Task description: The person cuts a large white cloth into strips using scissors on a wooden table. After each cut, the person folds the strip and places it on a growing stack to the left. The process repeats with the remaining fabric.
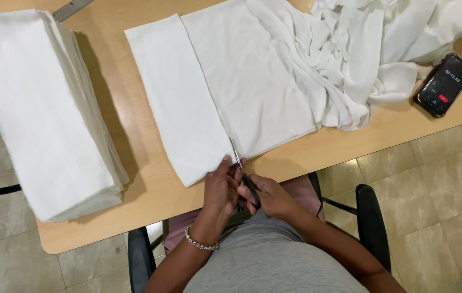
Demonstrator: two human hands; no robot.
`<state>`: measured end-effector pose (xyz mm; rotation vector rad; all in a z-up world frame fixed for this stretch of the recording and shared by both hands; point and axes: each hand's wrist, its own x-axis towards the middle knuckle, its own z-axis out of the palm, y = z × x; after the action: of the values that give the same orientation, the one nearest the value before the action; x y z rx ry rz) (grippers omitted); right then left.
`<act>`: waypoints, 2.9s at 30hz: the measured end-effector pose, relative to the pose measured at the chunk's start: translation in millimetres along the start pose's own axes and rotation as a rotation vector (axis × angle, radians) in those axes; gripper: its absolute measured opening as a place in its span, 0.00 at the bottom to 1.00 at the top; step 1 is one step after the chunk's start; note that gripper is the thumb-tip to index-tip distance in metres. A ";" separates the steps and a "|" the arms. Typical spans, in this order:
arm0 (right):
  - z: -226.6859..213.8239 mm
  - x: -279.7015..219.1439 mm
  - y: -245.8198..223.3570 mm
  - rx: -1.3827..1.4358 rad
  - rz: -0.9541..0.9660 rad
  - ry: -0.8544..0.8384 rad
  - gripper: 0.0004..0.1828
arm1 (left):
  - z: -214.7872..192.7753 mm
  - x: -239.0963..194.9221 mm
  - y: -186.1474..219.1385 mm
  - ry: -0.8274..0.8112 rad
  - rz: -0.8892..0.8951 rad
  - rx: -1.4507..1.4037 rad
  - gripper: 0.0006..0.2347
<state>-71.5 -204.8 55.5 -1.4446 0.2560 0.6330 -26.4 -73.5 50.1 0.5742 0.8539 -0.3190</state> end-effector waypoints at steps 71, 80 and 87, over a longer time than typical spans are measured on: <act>-13.1 60.8 -42.6 -0.081 0.048 -0.046 0.25 | 18.8 -38.5 29.3 -0.115 0.115 0.242 0.16; -16.9 93.1 -57.4 -0.117 0.006 -0.045 0.25 | 7.7 13.9 25.3 -0.025 0.109 0.229 0.12; -18.2 129.8 -67.8 -0.115 -0.038 -0.036 0.27 | 34.2 21.9 55.3 -0.087 0.107 0.113 0.09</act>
<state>74.7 -190.3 41.4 -1.5434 0.1652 0.6505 35.0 -50.1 69.9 0.7031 0.7214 -0.2940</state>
